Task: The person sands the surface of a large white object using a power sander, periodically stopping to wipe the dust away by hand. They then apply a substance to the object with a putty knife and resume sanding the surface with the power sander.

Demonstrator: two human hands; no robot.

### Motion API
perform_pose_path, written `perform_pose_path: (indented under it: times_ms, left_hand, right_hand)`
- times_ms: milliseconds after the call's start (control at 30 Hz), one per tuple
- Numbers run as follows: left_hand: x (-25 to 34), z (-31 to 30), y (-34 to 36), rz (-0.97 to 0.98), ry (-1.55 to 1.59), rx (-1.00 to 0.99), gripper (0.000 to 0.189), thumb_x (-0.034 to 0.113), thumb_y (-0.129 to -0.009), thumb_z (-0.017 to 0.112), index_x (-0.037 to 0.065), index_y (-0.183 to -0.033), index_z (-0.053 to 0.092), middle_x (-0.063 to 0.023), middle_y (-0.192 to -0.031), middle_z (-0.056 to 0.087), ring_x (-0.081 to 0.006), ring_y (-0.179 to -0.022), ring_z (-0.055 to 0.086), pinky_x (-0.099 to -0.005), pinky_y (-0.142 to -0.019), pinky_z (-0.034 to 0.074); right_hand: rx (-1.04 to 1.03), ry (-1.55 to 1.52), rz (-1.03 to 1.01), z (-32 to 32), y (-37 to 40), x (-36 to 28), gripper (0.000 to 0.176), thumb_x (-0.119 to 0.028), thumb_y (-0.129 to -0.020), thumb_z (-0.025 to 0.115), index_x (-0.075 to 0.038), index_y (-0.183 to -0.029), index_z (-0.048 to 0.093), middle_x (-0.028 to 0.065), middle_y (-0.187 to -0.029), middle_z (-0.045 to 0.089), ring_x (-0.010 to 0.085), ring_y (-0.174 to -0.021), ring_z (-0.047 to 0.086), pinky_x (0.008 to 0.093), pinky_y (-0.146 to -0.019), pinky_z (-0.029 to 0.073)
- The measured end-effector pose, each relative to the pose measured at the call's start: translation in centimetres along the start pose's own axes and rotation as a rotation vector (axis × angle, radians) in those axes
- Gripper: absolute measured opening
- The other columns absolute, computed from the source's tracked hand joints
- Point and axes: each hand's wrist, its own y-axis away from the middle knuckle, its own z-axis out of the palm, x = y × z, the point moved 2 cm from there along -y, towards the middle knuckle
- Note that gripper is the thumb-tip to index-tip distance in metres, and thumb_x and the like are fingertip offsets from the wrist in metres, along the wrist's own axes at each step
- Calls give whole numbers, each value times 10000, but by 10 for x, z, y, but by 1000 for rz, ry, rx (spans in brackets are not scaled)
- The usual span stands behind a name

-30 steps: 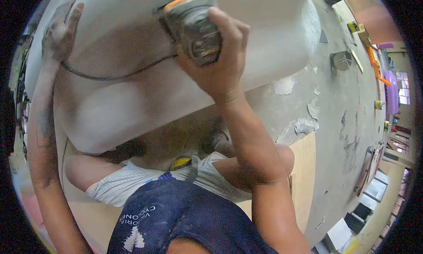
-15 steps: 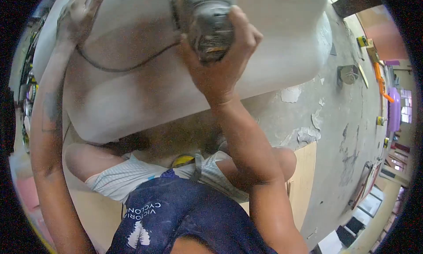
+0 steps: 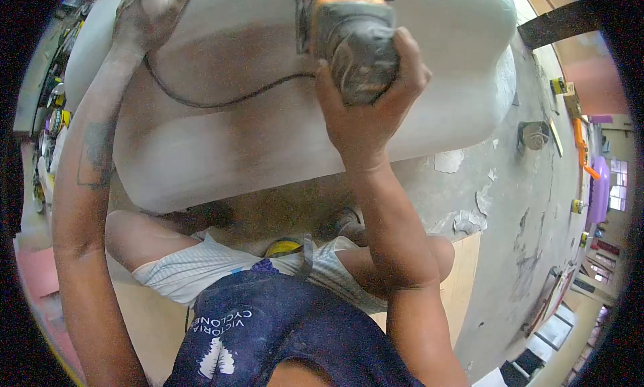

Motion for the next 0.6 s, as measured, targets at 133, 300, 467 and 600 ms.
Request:
perform_pose_path:
  times_ms: [133,300,467,600]
  left_hand:
    - [2,-9,0,-47,-20,-66,644,499,-1046,552,-28,-1406,635,-260,-1479,602,-391,-1398,559,-446,-1190,418]
    - [-35,24,-6,32,-42,-38,663,627,-1067,485,144,-1507,601,-168,-1540,583,-336,-1452,529,-439,-1201,409]
    - [-33,26,-5,49,-54,-19,672,614,-1064,503,104,-1488,611,-143,-1518,609,-325,-1429,549,-426,-1190,419]
    - [-34,23,-7,51,0,-49,646,571,-1084,497,107,-1526,577,-157,-1545,581,-327,-1459,516,-427,-1216,388]
  right_hand:
    - [-137,-75,-62,-9,9,-1,931,-179,-736,935,-89,-1505,419,157,-1344,538,334,-1237,521,466,-1063,454]
    - [14,159,-5,-32,-13,38,937,-206,-710,959,-164,-1491,443,131,-1302,573,346,-1191,599,459,-984,541]
    - [-24,129,132,-78,-32,106,915,-247,-748,965,-149,-1493,442,150,-1328,568,320,-1181,626,442,-998,556]
    - [-104,138,282,-93,-24,98,888,-268,-767,954,-153,-1490,451,146,-1335,572,328,-1209,626,450,-1010,564]
